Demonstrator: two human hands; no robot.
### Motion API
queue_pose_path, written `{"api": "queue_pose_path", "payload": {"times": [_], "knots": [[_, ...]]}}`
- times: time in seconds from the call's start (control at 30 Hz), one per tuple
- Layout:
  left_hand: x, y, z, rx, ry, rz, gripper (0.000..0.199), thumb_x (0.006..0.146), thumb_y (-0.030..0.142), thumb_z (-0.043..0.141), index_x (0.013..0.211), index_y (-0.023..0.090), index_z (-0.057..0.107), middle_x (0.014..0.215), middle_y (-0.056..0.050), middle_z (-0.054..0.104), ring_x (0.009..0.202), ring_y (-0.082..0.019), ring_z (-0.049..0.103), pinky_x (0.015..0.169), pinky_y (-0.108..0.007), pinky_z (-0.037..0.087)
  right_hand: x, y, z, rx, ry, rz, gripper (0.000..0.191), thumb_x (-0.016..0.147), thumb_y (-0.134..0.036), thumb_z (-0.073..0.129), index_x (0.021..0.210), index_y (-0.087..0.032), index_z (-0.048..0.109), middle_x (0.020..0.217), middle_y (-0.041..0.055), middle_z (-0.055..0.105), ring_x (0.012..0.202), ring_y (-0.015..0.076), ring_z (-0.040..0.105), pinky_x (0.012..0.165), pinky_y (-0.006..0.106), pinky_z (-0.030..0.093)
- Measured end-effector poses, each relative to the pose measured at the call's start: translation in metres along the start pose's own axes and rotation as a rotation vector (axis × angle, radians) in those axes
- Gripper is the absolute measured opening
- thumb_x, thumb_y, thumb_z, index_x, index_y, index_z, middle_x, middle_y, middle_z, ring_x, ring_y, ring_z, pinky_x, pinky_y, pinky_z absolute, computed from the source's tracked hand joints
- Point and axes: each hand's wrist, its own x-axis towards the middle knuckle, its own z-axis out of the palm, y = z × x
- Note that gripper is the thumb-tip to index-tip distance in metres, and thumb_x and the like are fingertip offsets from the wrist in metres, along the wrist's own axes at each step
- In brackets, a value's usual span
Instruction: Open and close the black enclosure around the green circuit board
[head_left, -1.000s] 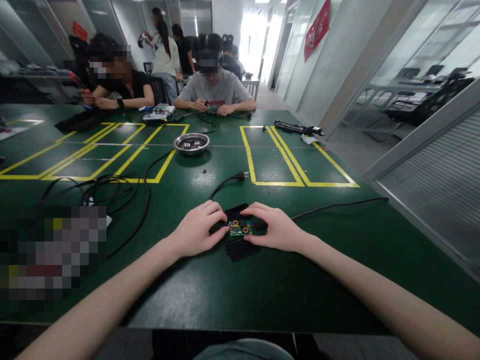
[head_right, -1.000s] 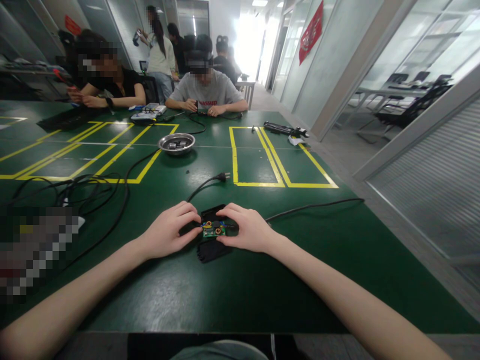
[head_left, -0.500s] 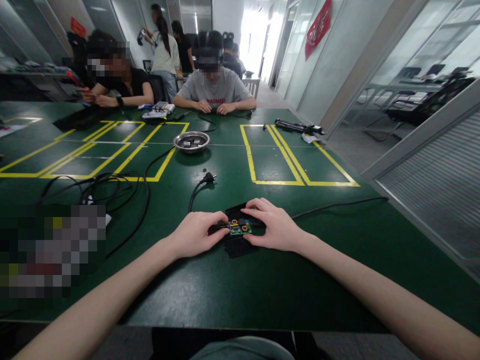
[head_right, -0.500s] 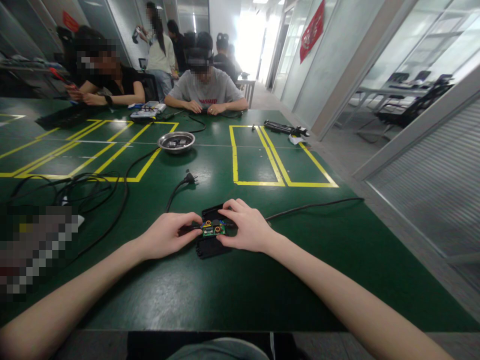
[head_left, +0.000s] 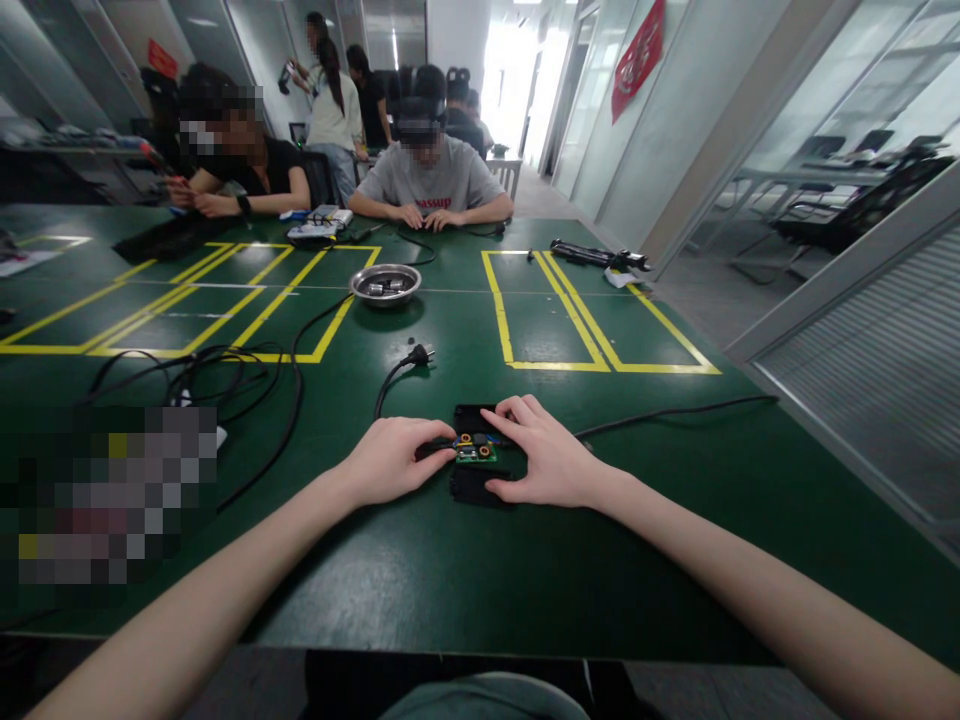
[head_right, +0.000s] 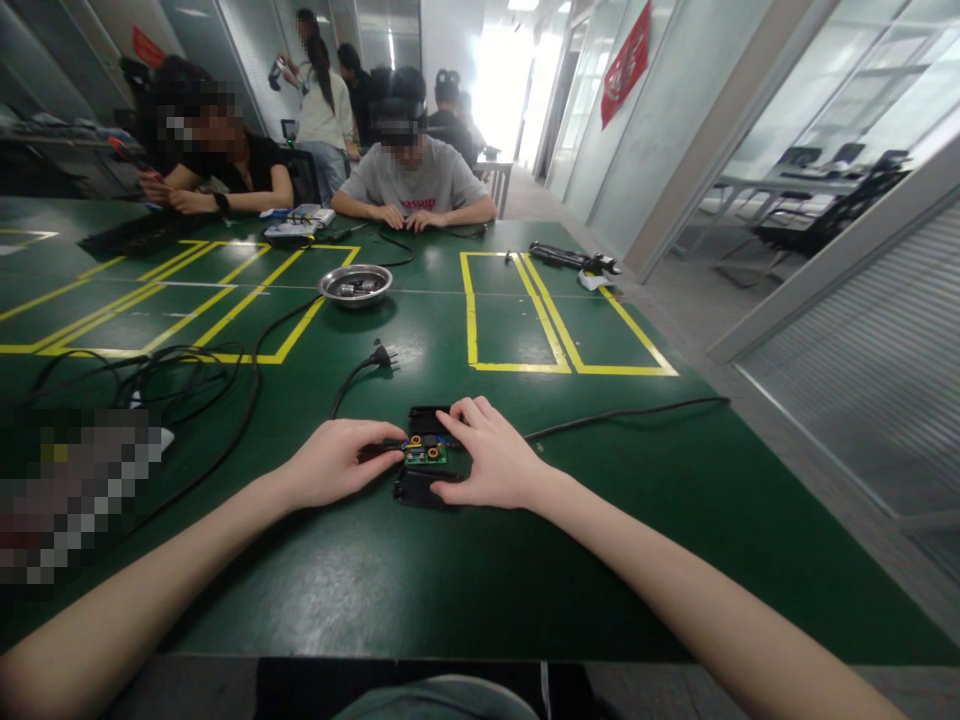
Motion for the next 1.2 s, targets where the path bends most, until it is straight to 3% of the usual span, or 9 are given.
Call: {"api": "queue_pose_path", "payload": {"times": [0.13,0.27,0.4,0.53,0.8,0.93,1.07,1.2], "knots": [[0.003,-0.005,0.004,0.041,0.016,0.01,0.023,0.098,0.033,0.061,0.114,0.025,0.076,0.108,-0.003,0.082,0.093,-0.023,0.077,0.08,-0.031,0.058,0.0,0.003,0.002,0.052,0.009,-0.036,0.09,0.073,-0.047,0.082,0.153,-0.019,0.05,0.132,0.0165,0.057,0.12,0.0364,0.052,0.105,0.06,0.05],[0.005,-0.008,0.006,0.079,0.05,-0.005,0.027,0.099,0.036,0.059,0.117,0.026,0.076,0.109,-0.003,0.082,0.09,-0.022,0.077,0.082,-0.031,0.058,0.001,0.007,0.002,0.069,0.008,-0.049,0.092,0.075,-0.049,0.084,0.155,-0.023,0.048,0.14,0.0167,0.056,0.129,0.037,0.051,0.109,0.061,0.046],[0.004,-0.01,0.006,0.071,0.06,-0.001,0.028,0.098,0.038,0.06,0.119,0.026,0.075,0.108,-0.003,0.082,0.084,-0.02,0.076,0.079,-0.029,0.058,0.004,0.01,0.001,0.08,0.024,-0.058,0.087,0.075,-0.055,0.085,0.151,-0.026,0.053,0.14,0.0153,0.058,0.127,0.0358,0.054,0.108,0.059,0.048],[0.004,-0.008,0.005,0.082,0.049,0.002,0.028,0.098,0.038,0.06,0.118,0.025,0.076,0.106,-0.003,0.082,0.08,-0.019,0.075,0.073,-0.028,0.057,0.009,0.012,0.004,0.065,0.086,-0.042,0.084,0.073,-0.06,0.086,0.143,-0.021,0.06,0.135,0.016,0.062,0.121,0.0349,0.058,0.105,0.057,0.051],[0.006,-0.006,0.003,0.112,0.027,-0.009,0.026,0.099,0.036,0.059,0.116,0.025,0.076,0.106,-0.003,0.082,0.083,-0.021,0.076,0.073,-0.029,0.056,0.01,0.009,0.006,0.059,0.116,-0.019,0.072,0.078,-0.053,0.084,0.136,-0.018,0.062,0.136,0.0171,0.061,0.121,0.0351,0.059,0.105,0.056,0.051],[0.006,-0.008,0.004,0.09,0.039,-0.012,0.025,0.1,0.035,0.061,0.115,0.024,0.076,0.109,-0.003,0.081,0.088,-0.021,0.077,0.075,-0.029,0.055,0.005,0.008,-0.002,0.135,0.181,-0.006,0.048,0.09,-0.043,0.073,0.13,-0.019,0.061,0.137,0.0159,0.056,0.126,0.031,0.059,0.105,0.047,0.051],[0.005,-0.01,0.005,0.09,0.028,-0.003,0.024,0.1,0.035,0.062,0.116,0.023,0.076,0.109,-0.003,0.081,0.093,-0.021,0.077,0.078,-0.029,0.056,0.0,0.017,-0.011,0.094,0.141,-0.003,0.012,0.091,-0.026,0.065,0.102,-0.021,0.062,0.111,0.0101,0.063,0.102,0.0253,0.064,0.087,0.04,0.055],[0.005,-0.011,0.004,0.094,0.018,0.001,0.026,0.101,0.035,0.06,0.118,0.024,0.076,0.11,-0.003,0.081,0.096,-0.021,0.076,0.082,-0.028,0.056,-0.002,0.028,-0.013,-0.01,0.07,-0.075,0.005,0.094,-0.023,0.063,0.09,-0.021,0.061,0.096,0.0076,0.066,0.091,0.0241,0.063,0.08,0.037,0.052]]}}
